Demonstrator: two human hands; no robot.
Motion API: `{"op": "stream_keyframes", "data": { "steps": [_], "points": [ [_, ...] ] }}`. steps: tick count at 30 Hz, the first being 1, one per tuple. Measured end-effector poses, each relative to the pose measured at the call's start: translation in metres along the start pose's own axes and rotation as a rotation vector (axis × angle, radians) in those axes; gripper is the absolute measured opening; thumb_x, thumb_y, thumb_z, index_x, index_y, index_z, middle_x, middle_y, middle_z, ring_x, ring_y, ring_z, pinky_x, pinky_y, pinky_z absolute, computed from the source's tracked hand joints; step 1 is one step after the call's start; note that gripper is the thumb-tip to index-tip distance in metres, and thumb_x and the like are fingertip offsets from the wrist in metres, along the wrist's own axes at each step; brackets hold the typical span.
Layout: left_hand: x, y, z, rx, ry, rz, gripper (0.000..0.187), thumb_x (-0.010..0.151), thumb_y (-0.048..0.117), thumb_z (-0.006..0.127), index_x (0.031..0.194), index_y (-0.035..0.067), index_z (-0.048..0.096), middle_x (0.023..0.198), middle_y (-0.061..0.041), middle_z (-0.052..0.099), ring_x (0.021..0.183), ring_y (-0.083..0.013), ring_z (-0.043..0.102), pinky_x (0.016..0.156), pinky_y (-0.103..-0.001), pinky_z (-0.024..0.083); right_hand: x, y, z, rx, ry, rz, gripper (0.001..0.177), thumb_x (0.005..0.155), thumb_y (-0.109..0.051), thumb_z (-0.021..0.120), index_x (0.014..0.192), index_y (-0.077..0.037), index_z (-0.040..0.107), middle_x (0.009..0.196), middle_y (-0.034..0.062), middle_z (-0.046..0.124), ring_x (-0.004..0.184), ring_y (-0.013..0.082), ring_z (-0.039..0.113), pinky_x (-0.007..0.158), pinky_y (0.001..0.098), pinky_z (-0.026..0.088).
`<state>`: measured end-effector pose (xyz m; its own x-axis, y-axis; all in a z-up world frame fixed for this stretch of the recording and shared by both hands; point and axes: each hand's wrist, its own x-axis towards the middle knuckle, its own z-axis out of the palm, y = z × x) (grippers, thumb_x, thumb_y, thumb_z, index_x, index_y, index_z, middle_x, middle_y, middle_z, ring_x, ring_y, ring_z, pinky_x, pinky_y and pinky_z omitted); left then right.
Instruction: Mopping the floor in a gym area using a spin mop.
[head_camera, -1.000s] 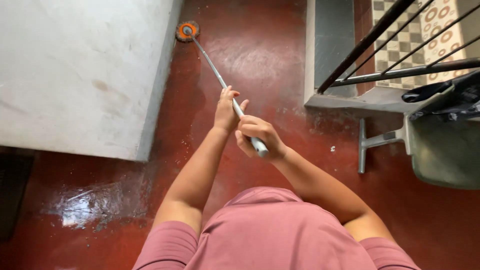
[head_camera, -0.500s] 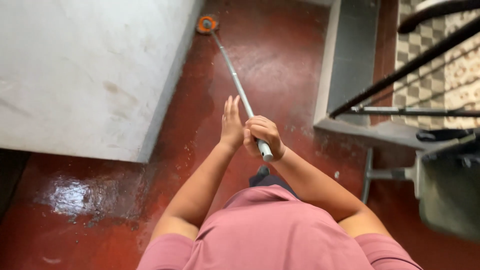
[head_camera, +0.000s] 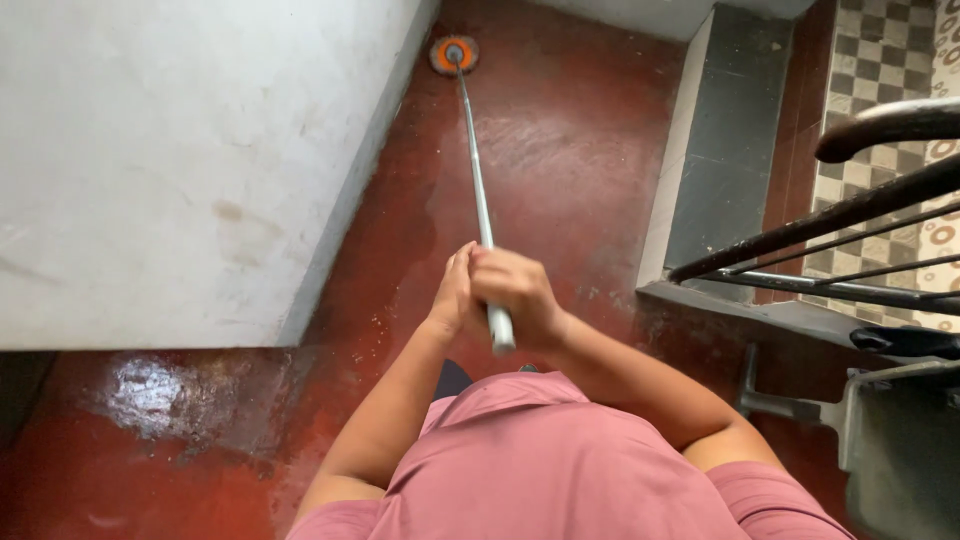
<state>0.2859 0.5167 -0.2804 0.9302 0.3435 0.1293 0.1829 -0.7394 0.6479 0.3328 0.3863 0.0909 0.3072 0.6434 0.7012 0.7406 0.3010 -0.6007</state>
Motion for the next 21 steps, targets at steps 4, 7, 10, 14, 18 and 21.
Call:
{"op": "stream_keyframes", "data": {
  "steps": [4,7,10,14,18,21],
  "points": [
    [0.022,0.008,-0.041,-0.484,-0.136,-0.442,0.100,0.071,0.015,0.080,0.159,0.019,0.033,0.153,-0.023,0.036,0.144,-0.0392,0.043,0.121,-0.044,0.039,0.010,0.016,0.013,-0.038,0.005,-0.058,0.035,0.082,0.002,0.064,0.058,-0.014,0.045,0.060,0.0022,0.046,0.058,0.0294,0.062,0.074,0.0381,0.059],
    [0.041,0.045,-0.106,-0.404,-0.114,-0.356,0.072,0.079,0.023,0.069,0.147,0.013,0.044,0.138,-0.024,0.051,0.137,-0.0411,0.048,0.120,-0.047,0.038,0.010,0.094,0.040,-0.054,0.009,0.014,0.033,0.084,-0.002,0.068,0.063,-0.016,0.047,0.071,0.0035,0.056,0.073,0.0314,0.066,0.079,0.0386,0.056],
    [0.058,0.034,-0.133,-0.336,-0.134,-0.335,0.069,0.086,0.054,0.067,0.142,0.017,0.049,0.136,-0.017,0.056,0.136,-0.0353,0.051,0.119,-0.045,0.040,0.016,0.178,0.062,-0.124,-0.043,0.067,0.029,0.088,-0.003,0.070,0.071,-0.011,0.048,0.091,0.0117,0.068,0.095,0.0398,0.068,0.088,0.0458,0.052],
    [0.066,-0.011,-0.165,-0.319,-0.245,-0.424,0.078,0.088,0.063,0.069,0.151,0.028,0.040,0.147,-0.013,0.048,0.144,-0.0288,0.045,0.119,-0.042,0.040,0.031,0.204,0.091,-0.280,-0.133,0.335,0.024,0.100,-0.012,0.067,0.083,-0.003,0.052,0.123,0.0242,0.070,0.123,0.0579,0.055,0.100,0.0747,0.041],
    [0.069,-0.064,-0.173,-0.409,-0.154,-0.393,0.070,0.088,0.046,0.076,0.145,0.016,0.049,0.138,-0.024,0.054,0.130,-0.0402,0.057,0.108,-0.046,0.051,0.081,0.148,0.120,-0.282,-0.016,0.234,0.026,0.097,-0.011,0.067,0.076,-0.007,0.053,0.106,0.0167,0.075,0.115,0.0496,0.065,0.101,0.0663,0.046],
    [0.068,-0.082,-0.184,-0.426,-0.133,-0.353,0.067,0.083,0.040,0.077,0.142,0.019,0.053,0.131,-0.020,0.058,0.122,-0.0345,0.064,0.101,-0.041,0.056,0.093,0.126,0.155,-0.158,0.123,0.096,0.035,0.086,-0.003,0.071,0.060,-0.014,0.050,0.070,0.0034,0.064,0.076,0.0292,0.072,0.104,0.0486,0.052]
  ]
}}
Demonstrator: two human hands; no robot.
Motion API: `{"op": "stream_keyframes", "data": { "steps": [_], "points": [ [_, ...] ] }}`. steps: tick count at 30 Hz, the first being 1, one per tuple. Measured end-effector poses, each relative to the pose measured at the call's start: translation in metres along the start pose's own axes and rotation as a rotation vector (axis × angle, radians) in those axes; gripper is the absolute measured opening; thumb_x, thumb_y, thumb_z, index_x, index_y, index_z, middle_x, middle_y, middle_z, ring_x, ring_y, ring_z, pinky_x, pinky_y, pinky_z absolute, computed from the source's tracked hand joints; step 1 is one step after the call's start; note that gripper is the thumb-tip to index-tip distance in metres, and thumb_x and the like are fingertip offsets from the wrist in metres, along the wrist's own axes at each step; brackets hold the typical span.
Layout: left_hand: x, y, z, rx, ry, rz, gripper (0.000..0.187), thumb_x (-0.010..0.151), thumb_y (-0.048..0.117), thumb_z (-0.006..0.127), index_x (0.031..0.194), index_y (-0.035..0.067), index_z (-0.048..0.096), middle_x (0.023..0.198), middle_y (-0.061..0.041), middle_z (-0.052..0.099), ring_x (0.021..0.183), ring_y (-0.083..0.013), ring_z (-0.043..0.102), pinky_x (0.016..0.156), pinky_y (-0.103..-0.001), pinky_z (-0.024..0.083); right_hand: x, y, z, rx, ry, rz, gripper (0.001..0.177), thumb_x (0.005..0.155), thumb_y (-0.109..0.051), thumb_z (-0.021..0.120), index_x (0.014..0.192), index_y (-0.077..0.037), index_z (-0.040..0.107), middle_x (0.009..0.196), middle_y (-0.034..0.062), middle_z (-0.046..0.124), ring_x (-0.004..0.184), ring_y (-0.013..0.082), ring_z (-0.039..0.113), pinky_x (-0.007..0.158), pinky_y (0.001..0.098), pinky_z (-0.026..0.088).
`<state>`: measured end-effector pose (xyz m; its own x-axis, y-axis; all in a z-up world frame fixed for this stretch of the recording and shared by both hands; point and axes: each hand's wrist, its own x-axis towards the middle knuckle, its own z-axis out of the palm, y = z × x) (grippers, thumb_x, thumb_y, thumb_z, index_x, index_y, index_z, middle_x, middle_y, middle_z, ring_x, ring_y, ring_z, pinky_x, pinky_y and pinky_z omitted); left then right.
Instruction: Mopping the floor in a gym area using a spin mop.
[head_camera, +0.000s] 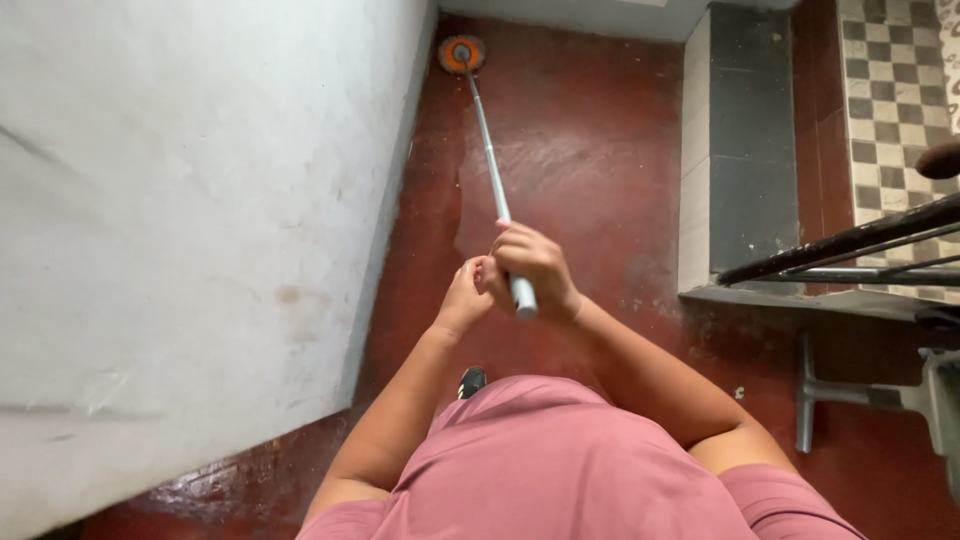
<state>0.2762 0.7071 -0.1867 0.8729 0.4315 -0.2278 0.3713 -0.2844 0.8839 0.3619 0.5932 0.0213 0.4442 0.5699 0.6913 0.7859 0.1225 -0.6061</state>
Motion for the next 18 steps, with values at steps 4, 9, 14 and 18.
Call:
{"op": "stream_keyframes", "data": {
  "steps": [4,9,14,18],
  "points": [
    [0.006,-0.010,-0.024,-0.027,-0.061,-0.002,0.068,0.084,0.046,0.075,0.140,0.014,0.054,0.129,-0.021,0.061,0.121,-0.0366,0.064,0.103,-0.043,0.055,0.020,0.037,0.047,0.074,-0.020,-0.060,0.035,0.085,0.005,0.070,0.060,-0.012,0.051,0.067,0.0083,0.056,0.064,0.0349,0.060,0.094,0.0476,0.055],
    [0.002,-0.003,-0.070,-0.012,-0.119,0.017,0.065,0.088,0.041,0.078,0.141,0.013,0.054,0.130,-0.022,0.061,0.121,-0.0371,0.064,0.100,-0.043,0.056,0.021,0.052,0.076,0.022,0.006,-0.021,0.030,0.088,0.004,0.065,0.067,-0.008,0.047,0.077,0.0134,0.060,0.084,0.0386,0.067,0.096,0.0429,0.051],
    [0.000,0.014,-0.086,-0.062,-0.168,0.085,0.050,0.084,0.025,0.071,0.125,0.001,0.057,0.118,-0.027,0.063,0.114,-0.0424,0.066,0.099,-0.047,0.056,0.036,-0.041,0.073,0.022,0.034,0.001,0.038,0.080,0.003,0.071,0.056,-0.014,0.047,0.061,0.0012,0.046,0.062,0.0300,0.060,0.086,0.0418,0.057],
    [0.005,0.004,-0.081,-0.012,-0.206,0.066,0.059,0.087,0.032,0.074,0.131,0.000,0.053,0.124,-0.025,0.063,0.117,-0.0387,0.066,0.100,-0.046,0.056,0.028,0.023,0.095,0.092,0.044,-0.008,0.042,0.083,-0.007,0.079,0.059,-0.015,0.046,0.061,0.0010,0.045,0.059,0.0316,0.055,0.084,0.0361,0.054]
  ]
}}
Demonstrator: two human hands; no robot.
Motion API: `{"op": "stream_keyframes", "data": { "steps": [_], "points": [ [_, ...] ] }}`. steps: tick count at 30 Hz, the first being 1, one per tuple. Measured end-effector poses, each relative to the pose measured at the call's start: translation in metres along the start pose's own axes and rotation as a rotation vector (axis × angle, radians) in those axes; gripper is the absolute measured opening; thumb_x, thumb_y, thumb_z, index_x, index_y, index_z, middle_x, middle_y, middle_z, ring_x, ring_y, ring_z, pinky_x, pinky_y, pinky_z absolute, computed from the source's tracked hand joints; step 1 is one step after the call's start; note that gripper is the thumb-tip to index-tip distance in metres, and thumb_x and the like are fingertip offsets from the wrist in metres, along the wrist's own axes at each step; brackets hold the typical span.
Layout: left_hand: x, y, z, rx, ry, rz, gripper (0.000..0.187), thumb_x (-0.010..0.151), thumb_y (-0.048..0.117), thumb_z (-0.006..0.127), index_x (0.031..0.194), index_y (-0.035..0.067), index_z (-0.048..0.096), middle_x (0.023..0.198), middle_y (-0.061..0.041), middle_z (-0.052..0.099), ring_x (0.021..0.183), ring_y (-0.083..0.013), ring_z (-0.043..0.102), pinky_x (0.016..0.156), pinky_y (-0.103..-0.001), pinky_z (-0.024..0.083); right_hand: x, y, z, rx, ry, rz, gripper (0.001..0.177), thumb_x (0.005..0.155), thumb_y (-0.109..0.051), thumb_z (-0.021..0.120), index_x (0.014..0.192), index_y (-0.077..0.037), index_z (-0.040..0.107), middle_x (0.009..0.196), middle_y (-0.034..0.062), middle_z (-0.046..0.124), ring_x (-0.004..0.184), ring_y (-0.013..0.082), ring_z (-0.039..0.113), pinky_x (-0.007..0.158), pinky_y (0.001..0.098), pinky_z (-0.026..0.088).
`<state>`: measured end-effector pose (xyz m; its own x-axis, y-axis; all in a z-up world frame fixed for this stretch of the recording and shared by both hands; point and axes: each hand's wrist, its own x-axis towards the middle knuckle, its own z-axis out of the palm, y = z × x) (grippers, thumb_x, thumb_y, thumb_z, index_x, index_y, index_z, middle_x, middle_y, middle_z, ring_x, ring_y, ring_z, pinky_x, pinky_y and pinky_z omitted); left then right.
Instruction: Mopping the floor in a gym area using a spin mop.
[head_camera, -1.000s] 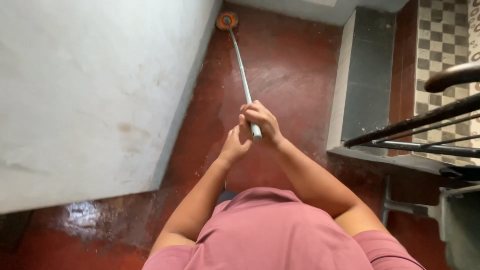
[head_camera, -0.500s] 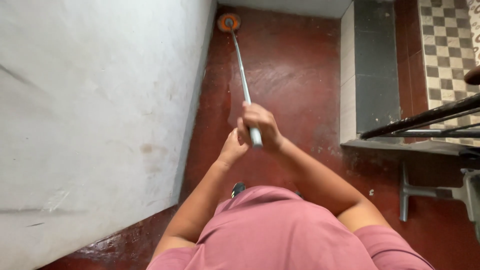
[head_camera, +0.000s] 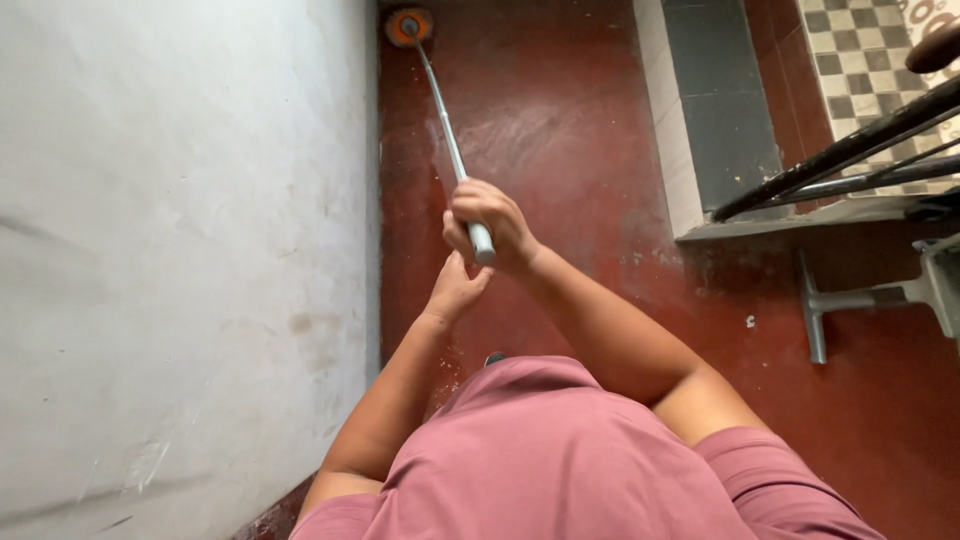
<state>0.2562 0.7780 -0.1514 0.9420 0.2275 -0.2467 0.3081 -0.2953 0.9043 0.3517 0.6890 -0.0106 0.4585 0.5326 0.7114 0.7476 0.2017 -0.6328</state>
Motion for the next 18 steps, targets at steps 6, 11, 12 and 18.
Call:
{"op": "stream_keyframes", "data": {
  "steps": [6,11,12,18],
  "points": [
    [-0.014,0.041,-0.021,0.033,-0.056,0.057,0.052,0.085,0.019,0.067,0.127,-0.007,0.053,0.120,-0.035,0.061,0.117,-0.0511,0.060,0.100,-0.060,0.053,-0.004,-0.026,-0.007,-0.187,-0.102,0.084,0.032,0.086,0.000,0.069,0.068,-0.012,0.046,0.078,0.0108,0.061,0.078,0.0390,0.065,0.100,0.0478,0.047],
    [-0.027,0.091,-0.038,0.042,-0.127,-0.040,0.050,0.084,0.044,0.034,0.090,0.005,0.064,0.098,-0.024,0.072,0.104,-0.0429,0.068,0.096,-0.058,0.052,0.006,-0.052,-0.003,-0.112,0.015,-0.011,0.038,0.083,0.004,0.070,0.058,-0.013,0.046,0.063,0.0024,0.046,0.060,0.0280,0.056,0.091,0.0463,0.057],
    [-0.014,0.063,-0.027,0.038,-0.122,-0.043,0.050,0.084,0.044,0.034,0.090,0.005,0.064,0.098,-0.024,0.072,0.104,-0.0429,0.068,0.096,-0.058,0.052,-0.002,-0.020,-0.001,-0.109,0.009,-0.011,0.038,0.083,0.004,0.070,0.058,-0.013,0.046,0.063,0.0024,0.046,0.060,0.0280,0.056,0.091,0.0463,0.057],
    [0.007,0.011,-0.005,-0.055,-0.055,-0.057,0.032,0.080,0.022,0.071,0.107,0.008,0.061,0.112,-0.020,0.068,0.114,-0.0398,0.065,0.097,-0.045,0.059,-0.036,0.038,0.002,-0.223,-0.086,0.072,0.032,0.082,0.002,0.075,0.063,-0.012,0.054,0.083,0.0095,0.068,0.101,0.0324,0.073,0.113,0.0430,0.042]
  ]
}}
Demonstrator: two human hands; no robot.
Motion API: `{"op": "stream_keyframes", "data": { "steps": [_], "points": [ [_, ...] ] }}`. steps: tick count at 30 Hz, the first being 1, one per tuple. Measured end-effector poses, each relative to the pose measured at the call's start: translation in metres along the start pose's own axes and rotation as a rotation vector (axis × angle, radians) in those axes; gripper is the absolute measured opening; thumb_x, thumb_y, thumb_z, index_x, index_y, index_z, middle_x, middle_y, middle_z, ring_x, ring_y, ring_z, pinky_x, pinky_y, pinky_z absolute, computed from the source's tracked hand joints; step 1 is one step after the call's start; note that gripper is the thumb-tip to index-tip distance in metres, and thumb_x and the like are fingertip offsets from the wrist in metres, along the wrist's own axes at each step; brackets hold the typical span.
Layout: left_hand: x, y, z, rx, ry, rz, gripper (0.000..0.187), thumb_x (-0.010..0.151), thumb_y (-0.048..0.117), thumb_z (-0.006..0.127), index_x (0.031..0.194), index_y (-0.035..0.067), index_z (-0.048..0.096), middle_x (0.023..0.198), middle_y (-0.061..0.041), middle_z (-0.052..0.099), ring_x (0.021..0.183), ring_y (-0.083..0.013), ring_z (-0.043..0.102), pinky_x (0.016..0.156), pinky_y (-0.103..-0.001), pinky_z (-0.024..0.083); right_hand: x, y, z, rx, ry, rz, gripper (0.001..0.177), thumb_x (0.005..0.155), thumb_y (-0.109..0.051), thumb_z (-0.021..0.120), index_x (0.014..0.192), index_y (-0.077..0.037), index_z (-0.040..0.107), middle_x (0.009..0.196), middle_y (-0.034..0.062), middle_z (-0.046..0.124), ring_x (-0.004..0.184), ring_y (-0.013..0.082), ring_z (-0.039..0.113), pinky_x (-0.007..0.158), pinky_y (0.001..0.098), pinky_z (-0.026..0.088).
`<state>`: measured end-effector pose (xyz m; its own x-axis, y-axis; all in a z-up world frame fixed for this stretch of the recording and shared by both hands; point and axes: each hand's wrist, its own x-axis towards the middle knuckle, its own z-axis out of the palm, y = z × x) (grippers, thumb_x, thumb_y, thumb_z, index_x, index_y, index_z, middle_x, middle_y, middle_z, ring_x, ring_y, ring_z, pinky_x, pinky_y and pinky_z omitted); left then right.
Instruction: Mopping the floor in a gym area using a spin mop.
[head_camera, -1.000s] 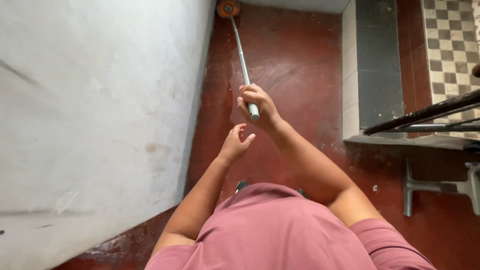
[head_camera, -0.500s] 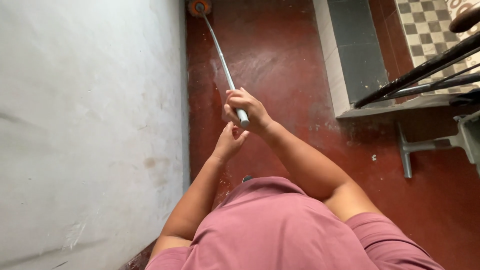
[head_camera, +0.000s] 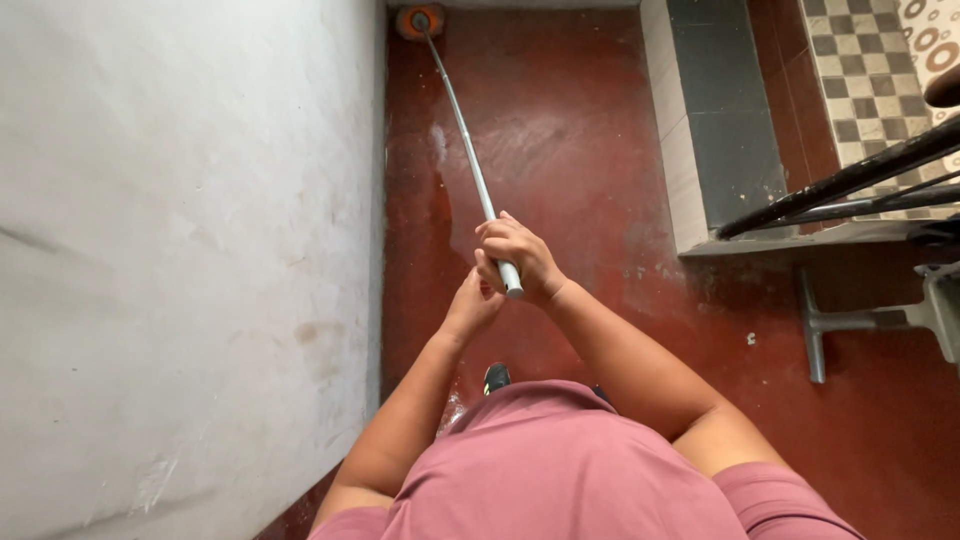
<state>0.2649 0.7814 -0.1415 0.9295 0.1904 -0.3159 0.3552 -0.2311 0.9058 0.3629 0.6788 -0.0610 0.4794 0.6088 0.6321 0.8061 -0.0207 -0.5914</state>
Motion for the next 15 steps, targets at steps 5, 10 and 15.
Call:
{"op": "stream_keyframes", "data": {
  "steps": [5,10,15],
  "points": [
    [-0.008,0.012,0.001,-0.083,0.050,-0.106,0.092,0.081,0.012,0.071,0.160,0.017,0.024,0.150,-0.030,0.040,0.140,-0.0417,0.046,0.117,-0.041,0.047,-0.020,-0.013,0.000,-0.079,-0.033,0.023,0.028,0.086,-0.002,0.072,0.069,-0.011,0.051,0.088,0.0070,0.069,0.112,0.0293,0.072,0.120,0.0409,0.031],
    [0.013,0.008,0.016,0.103,0.020,-0.030,0.092,0.092,0.034,0.060,0.164,0.036,0.004,0.160,-0.021,0.029,0.146,-0.0384,0.041,0.118,-0.045,0.044,-0.038,-0.022,-0.028,-0.063,-0.060,0.162,0.025,0.092,-0.011,0.070,0.072,-0.011,0.055,0.100,0.0077,0.075,0.117,0.0343,0.069,0.115,0.0480,0.038],
    [-0.001,0.025,0.046,0.271,-0.002,0.096,0.106,0.086,0.021,0.072,0.164,0.045,0.004,0.168,-0.018,0.013,0.152,-0.0459,0.026,0.117,-0.054,0.041,-0.061,-0.060,-0.057,-0.031,-0.023,0.184,0.030,0.087,-0.010,0.076,0.065,-0.016,0.057,0.089,-0.0002,0.075,0.107,0.0291,0.074,0.111,0.0469,0.047]
  ]
}}
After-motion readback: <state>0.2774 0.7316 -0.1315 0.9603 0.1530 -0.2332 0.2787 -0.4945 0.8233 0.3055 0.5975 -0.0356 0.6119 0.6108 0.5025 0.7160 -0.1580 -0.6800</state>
